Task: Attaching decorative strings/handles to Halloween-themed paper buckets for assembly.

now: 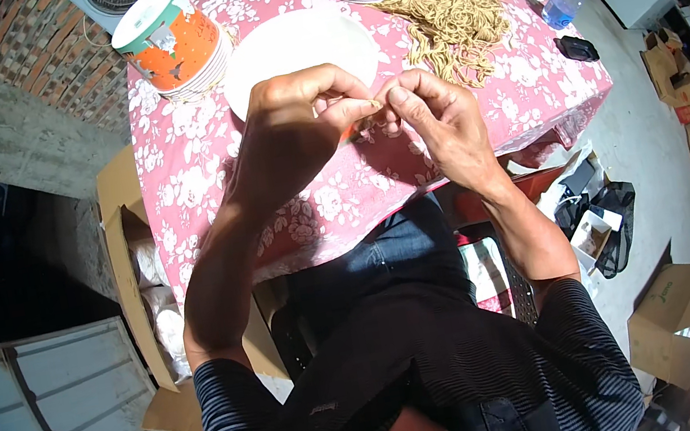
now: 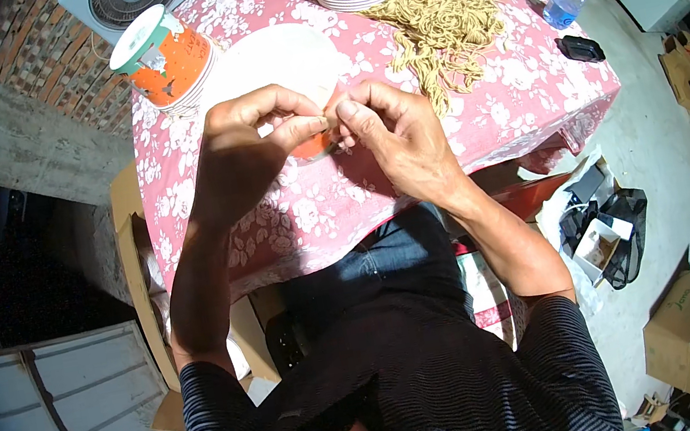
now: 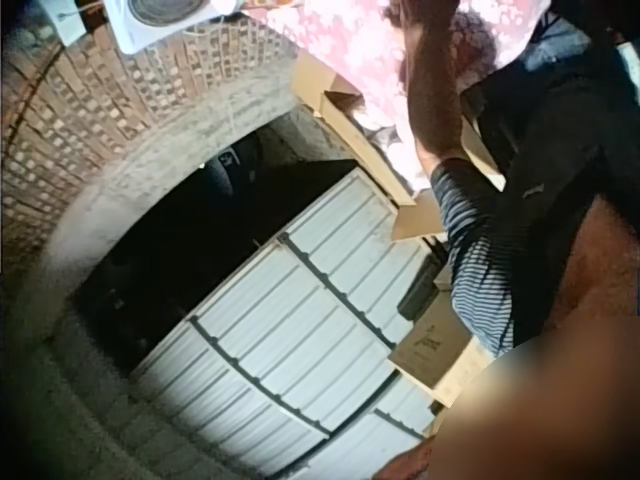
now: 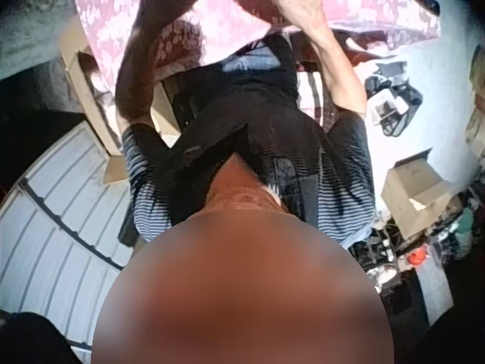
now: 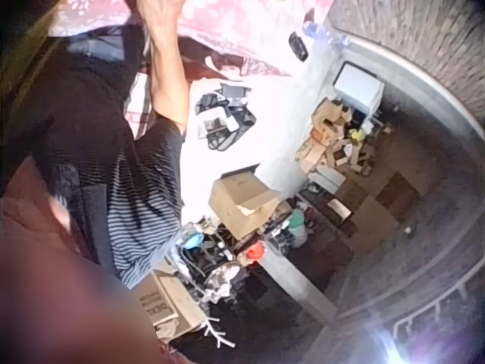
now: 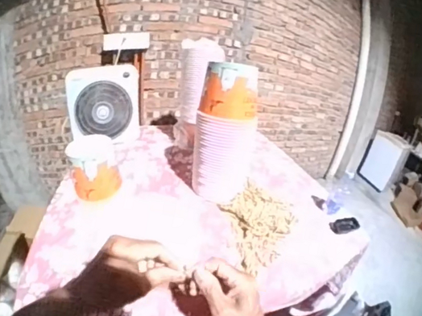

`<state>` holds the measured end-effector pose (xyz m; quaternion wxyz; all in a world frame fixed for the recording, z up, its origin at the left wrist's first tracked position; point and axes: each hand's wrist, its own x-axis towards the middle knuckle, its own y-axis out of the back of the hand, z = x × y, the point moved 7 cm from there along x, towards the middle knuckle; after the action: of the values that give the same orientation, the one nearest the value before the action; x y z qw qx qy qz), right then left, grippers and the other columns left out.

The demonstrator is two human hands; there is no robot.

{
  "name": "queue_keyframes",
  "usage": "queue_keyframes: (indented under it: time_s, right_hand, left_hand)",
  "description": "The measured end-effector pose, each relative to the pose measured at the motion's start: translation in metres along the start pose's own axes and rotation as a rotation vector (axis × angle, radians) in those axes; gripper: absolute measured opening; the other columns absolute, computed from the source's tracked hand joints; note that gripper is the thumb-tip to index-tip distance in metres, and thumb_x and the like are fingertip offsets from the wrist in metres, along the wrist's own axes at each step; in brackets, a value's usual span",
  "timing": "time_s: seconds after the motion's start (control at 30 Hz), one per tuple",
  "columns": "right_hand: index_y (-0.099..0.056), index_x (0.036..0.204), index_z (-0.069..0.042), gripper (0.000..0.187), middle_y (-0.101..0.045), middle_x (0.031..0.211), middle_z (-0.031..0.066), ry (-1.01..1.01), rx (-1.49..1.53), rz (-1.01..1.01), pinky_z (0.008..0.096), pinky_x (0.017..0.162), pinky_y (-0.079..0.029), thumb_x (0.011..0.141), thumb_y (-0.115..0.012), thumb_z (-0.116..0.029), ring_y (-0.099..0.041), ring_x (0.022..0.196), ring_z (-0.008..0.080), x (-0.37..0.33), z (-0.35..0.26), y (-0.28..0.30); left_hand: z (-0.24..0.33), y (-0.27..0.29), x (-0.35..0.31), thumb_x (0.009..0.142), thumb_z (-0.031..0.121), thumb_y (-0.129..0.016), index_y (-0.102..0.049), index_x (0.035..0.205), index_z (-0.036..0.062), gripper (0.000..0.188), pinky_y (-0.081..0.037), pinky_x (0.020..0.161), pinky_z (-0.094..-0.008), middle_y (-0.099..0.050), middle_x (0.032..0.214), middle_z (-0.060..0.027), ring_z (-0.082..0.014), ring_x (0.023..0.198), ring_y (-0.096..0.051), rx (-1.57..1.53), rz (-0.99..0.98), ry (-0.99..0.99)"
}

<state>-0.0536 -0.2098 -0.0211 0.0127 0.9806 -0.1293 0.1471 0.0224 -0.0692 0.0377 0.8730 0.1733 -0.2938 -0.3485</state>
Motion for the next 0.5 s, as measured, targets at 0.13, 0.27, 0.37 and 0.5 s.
queue_keyframes:
  time_s: [0.13,0.27,0.37,0.5]
  right_hand:
    - [-0.070,0.117,0.003,0.020,-0.068,0.088,0.0002,-0.072,0.089,0.006,0.0225,0.072,-0.049,0.105,-0.066,-0.012,-0.059,0.080,0.0052,0.002,0.006,-0.002]
    - [-0.075,0.114,0.002,0.019,-0.072,0.088,0.0012,-0.090,0.049,-0.008,0.0210,0.067,-0.048,0.101,-0.072,-0.010,-0.060,0.076,0.0039,0.004,0.015,-0.004]
    - [-0.077,0.107,0.002,0.014,-0.073,0.084,0.0008,-0.097,0.030,0.023,0.0207,0.064,-0.048,0.098,-0.075,-0.010,-0.059,0.073,0.0034,0.004,0.016,-0.001]
    - [-0.078,0.101,0.001,0.012,-0.070,0.080,-0.0022,-0.060,0.035,0.092,0.0198,0.061,-0.045,0.095,-0.078,-0.010,-0.056,0.069,0.0017,0.002,0.022,-0.001]
  left_hand:
    - [-0.013,0.001,0.000,0.090,0.008,-0.073,-0.075,0.093,-0.0021,0.011,-0.054,0.068,-0.0279,-0.073,0.077,-0.0086,-0.0113,0.071,-0.067,-0.107,-0.014,0.171]
    - [-0.014,0.002,-0.001,0.091,0.010,-0.073,-0.074,0.093,-0.0020,0.013,-0.053,0.068,-0.0283,-0.072,0.078,-0.0085,-0.0111,0.072,-0.066,-0.088,-0.032,0.208]
    - [-0.016,0.001,-0.002,0.092,0.011,-0.071,-0.073,0.094,-0.0018,0.013,-0.054,0.069,-0.0290,-0.072,0.078,-0.0083,-0.0123,0.073,-0.066,-0.070,-0.041,0.197]
    - [-0.012,0.001,-0.003,0.093,0.009,-0.070,-0.071,0.094,-0.0012,0.010,-0.055,0.070,-0.0294,-0.071,0.078,-0.0082,-0.0133,0.072,-0.067,-0.012,0.041,0.141]
